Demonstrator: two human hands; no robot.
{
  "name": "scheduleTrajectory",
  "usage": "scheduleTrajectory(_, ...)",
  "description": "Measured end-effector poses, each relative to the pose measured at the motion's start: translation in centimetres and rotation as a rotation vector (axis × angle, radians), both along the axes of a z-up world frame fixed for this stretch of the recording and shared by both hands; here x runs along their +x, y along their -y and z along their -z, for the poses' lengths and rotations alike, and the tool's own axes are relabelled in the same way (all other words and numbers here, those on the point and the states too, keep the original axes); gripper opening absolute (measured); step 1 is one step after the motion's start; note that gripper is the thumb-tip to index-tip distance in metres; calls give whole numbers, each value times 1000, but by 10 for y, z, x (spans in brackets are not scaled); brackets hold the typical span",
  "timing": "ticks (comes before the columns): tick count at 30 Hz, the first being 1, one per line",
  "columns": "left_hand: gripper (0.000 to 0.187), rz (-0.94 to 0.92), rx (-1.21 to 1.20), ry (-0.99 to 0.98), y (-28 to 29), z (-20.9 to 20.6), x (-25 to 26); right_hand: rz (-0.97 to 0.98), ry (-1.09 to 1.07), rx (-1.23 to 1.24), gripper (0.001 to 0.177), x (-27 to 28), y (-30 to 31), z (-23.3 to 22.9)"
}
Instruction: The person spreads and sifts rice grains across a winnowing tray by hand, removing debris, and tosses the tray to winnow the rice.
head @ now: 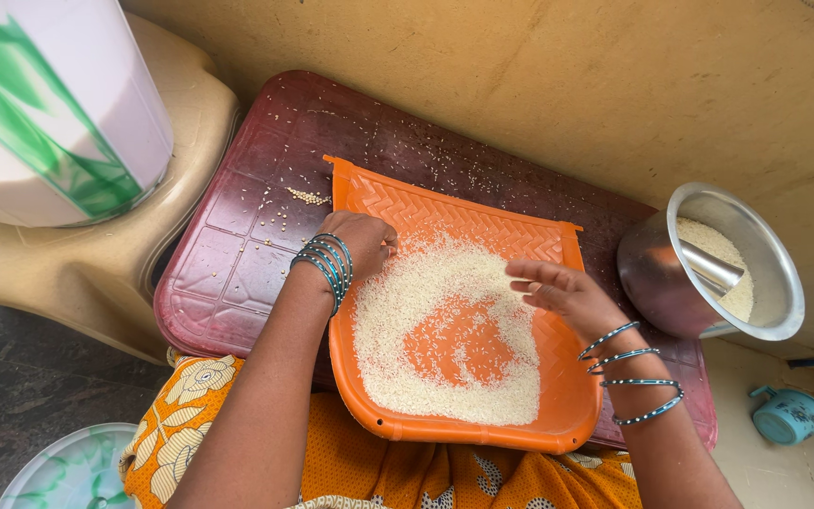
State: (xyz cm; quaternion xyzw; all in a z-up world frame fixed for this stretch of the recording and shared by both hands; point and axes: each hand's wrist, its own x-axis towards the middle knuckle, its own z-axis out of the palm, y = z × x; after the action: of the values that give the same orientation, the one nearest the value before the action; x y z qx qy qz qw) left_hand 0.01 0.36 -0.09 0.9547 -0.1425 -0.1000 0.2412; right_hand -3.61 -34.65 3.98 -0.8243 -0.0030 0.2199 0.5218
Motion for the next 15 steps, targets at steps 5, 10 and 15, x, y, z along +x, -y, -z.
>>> scheduleTrajectory(5,17,-1,-1,19,0,2,0,-469,-235,21,39,-32,-71,6)
scheduleTrajectory(10,16,19,-8,14,-1,1,0,-701,-390,109,38,-50,-137,27)
scheduleTrajectory(15,23,17,34,-28,1,3,4,-640,-298,183,44,-29,-166,38)
